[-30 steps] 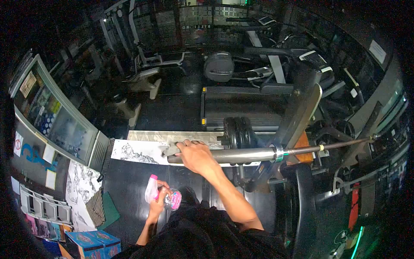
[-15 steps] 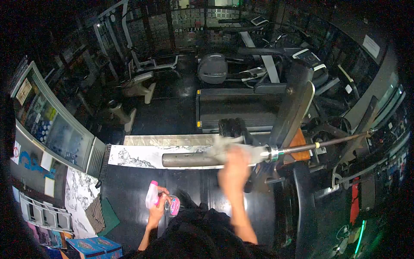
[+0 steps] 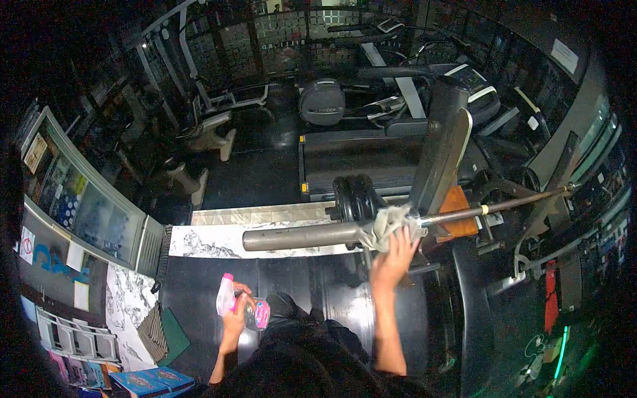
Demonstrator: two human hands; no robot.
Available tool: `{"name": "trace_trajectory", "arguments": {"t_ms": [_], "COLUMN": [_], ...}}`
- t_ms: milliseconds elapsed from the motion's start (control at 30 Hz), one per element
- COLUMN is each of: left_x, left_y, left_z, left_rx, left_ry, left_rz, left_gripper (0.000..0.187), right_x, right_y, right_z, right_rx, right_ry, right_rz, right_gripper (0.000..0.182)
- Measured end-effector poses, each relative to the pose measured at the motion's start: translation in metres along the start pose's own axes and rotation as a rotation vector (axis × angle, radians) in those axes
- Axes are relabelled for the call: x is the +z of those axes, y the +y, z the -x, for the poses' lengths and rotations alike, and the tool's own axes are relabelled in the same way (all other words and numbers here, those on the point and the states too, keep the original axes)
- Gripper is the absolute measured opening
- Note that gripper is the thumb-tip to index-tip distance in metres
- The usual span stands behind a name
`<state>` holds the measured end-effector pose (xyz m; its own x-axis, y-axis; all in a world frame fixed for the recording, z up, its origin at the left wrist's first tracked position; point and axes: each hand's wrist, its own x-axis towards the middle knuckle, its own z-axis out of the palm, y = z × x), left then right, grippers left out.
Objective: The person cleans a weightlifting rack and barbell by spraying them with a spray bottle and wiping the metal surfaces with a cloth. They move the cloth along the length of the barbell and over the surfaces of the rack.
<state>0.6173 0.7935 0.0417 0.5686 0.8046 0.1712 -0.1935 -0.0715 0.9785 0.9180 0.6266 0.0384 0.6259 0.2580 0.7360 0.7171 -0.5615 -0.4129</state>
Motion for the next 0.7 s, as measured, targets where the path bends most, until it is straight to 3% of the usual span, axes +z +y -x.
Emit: {"name": "trace_trajectory", "arguments": {"t_ms": [100,167,200,233,300,433,467,500,567,633,700], "left_x": [0.001,0.000,0.003,0.002,-0.004,0.018,0.021,0.020,0.020,0.017,0.015], "left_y": [0.003,0.001,0.009,0.007,-0.007,0.002,-0.002,-0.008,-0.016,-0.017,-0.016], "left_z": [-0.005,-0.012,-0.017,-0.024,-0.039,-0.061,-0.062,-0.064,-0.067,-0.066,-0.065], "left_rx": [0.029,0.045,-0.012,-0.013,0.107,0.124,-0.046,-0.044,-0.022,-0.002,0.039], "left_ry": [-0.014,0.058,0.137,0.135,0.122,-0.014,-0.023,-0.024,0.066,0.045,-0.032], "left_rz": [-0.045,-0.013,-0.034,-0.039,-0.133,-0.114,0.035,0.039,0.056,0.072,-0.026], "left_gripper": [0.012,0.023,0.041,0.041,0.054,0.056,0.055,0.055,0.055,0.053,0.050], "right_x": [0.024,0.033,0.043,0.034,0.037,0.026,0.014,0.010,-0.003,0.008,0.025], "right_y": [-0.076,-0.120,-0.130,-0.146,-0.132,-0.072,-0.055,-0.033,-0.003,-0.021,-0.067], "right_z": [0.010,0.024,0.034,0.032,0.027,0.015,0.006,0.005,0.002,0.012,0.022], "right_rx": [0.130,-0.113,-0.347,-0.348,-0.363,-0.210,-0.159,-0.115,0.046,0.091,0.133], "right_ry": [-0.037,-0.392,-0.439,-0.487,-0.458,-0.228,-0.147,-0.018,-0.009,0.096,0.058], "right_rz": [-0.260,-0.142,-0.217,-0.274,-0.228,-0.117,-0.080,-0.088,0.012,-0.120,-0.358], "right_gripper": [0.052,0.052,0.050,0.048,0.046,0.046,0.048,0.049,0.044,0.049,0.065]}}
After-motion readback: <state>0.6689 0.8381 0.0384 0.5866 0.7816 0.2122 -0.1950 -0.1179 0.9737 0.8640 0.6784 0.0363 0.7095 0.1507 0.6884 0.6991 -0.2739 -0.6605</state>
